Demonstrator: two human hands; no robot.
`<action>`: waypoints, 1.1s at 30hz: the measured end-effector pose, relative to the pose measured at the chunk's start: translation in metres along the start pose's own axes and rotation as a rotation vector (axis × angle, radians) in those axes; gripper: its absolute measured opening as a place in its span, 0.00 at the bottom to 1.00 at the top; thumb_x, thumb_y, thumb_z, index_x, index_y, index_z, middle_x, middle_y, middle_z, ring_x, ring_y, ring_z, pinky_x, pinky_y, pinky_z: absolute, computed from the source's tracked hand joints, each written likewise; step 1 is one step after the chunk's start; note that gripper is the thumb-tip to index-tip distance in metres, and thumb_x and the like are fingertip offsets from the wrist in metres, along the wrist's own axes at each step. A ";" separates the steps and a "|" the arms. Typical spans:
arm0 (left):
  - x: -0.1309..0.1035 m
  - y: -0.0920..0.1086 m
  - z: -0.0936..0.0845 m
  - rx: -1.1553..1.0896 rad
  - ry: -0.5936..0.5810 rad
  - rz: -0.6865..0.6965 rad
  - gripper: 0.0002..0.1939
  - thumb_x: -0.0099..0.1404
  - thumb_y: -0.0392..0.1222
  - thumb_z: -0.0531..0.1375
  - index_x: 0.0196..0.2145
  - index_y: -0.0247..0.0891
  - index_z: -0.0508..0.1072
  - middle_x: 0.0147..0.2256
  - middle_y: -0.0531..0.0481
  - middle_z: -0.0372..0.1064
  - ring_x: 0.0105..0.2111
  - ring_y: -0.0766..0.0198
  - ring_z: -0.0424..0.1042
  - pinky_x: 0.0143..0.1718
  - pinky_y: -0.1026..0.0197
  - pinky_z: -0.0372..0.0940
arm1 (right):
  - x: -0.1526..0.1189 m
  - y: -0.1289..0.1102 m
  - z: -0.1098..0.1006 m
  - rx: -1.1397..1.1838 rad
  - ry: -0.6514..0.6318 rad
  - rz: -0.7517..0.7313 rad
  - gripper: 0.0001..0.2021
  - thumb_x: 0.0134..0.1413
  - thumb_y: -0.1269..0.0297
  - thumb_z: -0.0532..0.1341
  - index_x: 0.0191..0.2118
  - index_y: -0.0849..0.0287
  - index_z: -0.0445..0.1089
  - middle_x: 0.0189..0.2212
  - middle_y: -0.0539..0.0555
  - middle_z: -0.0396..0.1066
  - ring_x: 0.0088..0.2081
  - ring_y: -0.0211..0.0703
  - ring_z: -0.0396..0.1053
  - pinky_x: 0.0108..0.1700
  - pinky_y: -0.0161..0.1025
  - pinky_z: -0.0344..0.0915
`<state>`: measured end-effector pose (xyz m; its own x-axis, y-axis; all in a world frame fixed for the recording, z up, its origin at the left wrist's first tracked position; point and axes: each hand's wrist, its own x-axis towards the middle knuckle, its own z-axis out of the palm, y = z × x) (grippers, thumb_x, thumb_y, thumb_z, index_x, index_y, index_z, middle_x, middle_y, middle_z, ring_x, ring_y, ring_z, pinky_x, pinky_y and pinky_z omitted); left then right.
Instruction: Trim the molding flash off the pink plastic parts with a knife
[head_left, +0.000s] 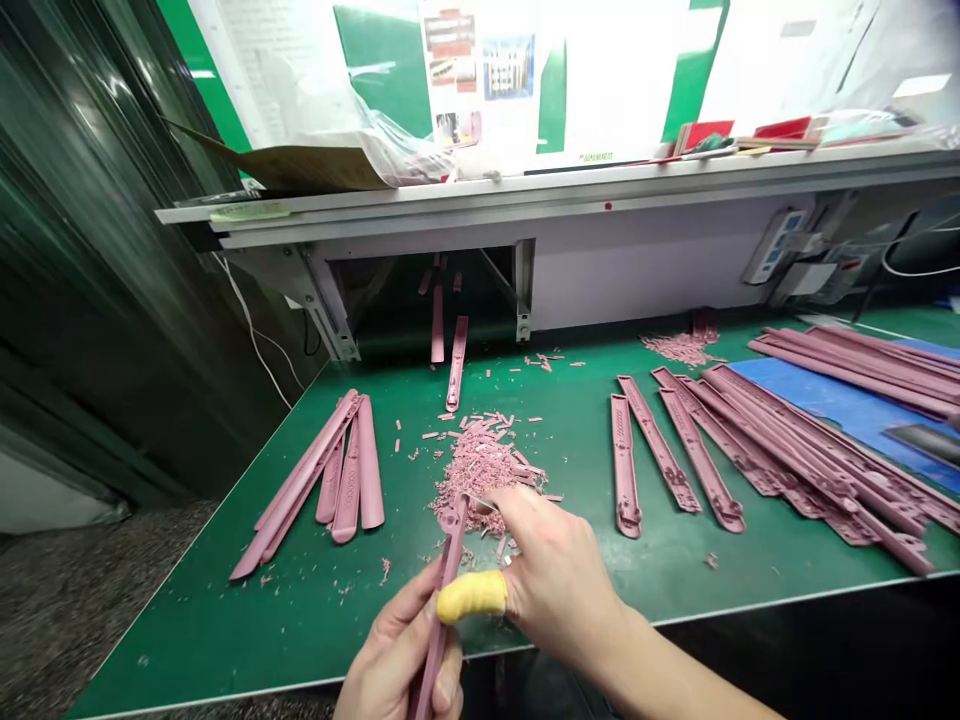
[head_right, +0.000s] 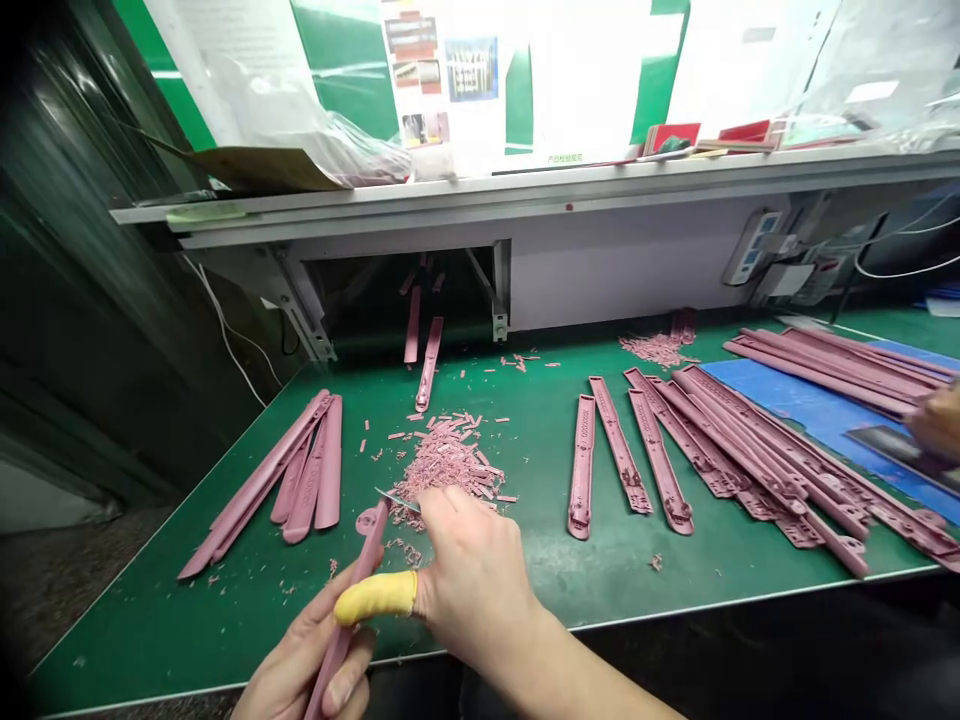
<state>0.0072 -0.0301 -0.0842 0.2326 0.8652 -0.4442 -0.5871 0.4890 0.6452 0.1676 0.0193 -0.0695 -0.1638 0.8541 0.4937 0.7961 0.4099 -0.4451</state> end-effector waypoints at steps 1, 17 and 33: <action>0.000 0.000 0.000 0.002 0.002 0.002 0.23 0.52 0.50 0.69 0.46 0.46 0.75 0.13 0.55 0.62 0.09 0.77 0.54 0.10 0.76 0.47 | -0.002 -0.001 -0.001 -0.026 -0.008 -0.004 0.34 0.50 0.29 0.47 0.33 0.59 0.69 0.25 0.53 0.69 0.26 0.43 0.68 0.25 0.36 0.52; 0.010 0.051 -0.003 -0.018 -0.081 0.148 0.18 0.69 0.49 0.51 0.34 0.33 0.73 0.19 0.50 0.66 0.12 0.72 0.62 0.11 0.72 0.55 | -0.039 -0.008 -0.014 0.481 -0.319 -0.108 0.16 0.66 0.58 0.50 0.49 0.56 0.71 0.28 0.53 0.70 0.30 0.39 0.67 0.32 0.33 0.62; -0.037 0.043 0.041 0.264 0.080 1.019 0.08 0.52 0.57 0.66 0.29 0.57 0.75 0.24 0.57 0.70 0.16 0.67 0.61 0.19 0.61 0.59 | -0.080 -0.014 0.007 0.254 -0.436 0.041 0.09 0.59 0.60 0.58 0.43 0.45 0.73 0.31 0.49 0.71 0.31 0.42 0.68 0.33 0.37 0.60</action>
<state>0.0053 -0.0367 -0.0142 -0.3328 0.8755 0.3504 -0.2869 -0.4480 0.8468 0.1653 -0.0523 -0.1081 -0.4068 0.9030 0.1384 0.6492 0.3923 -0.6516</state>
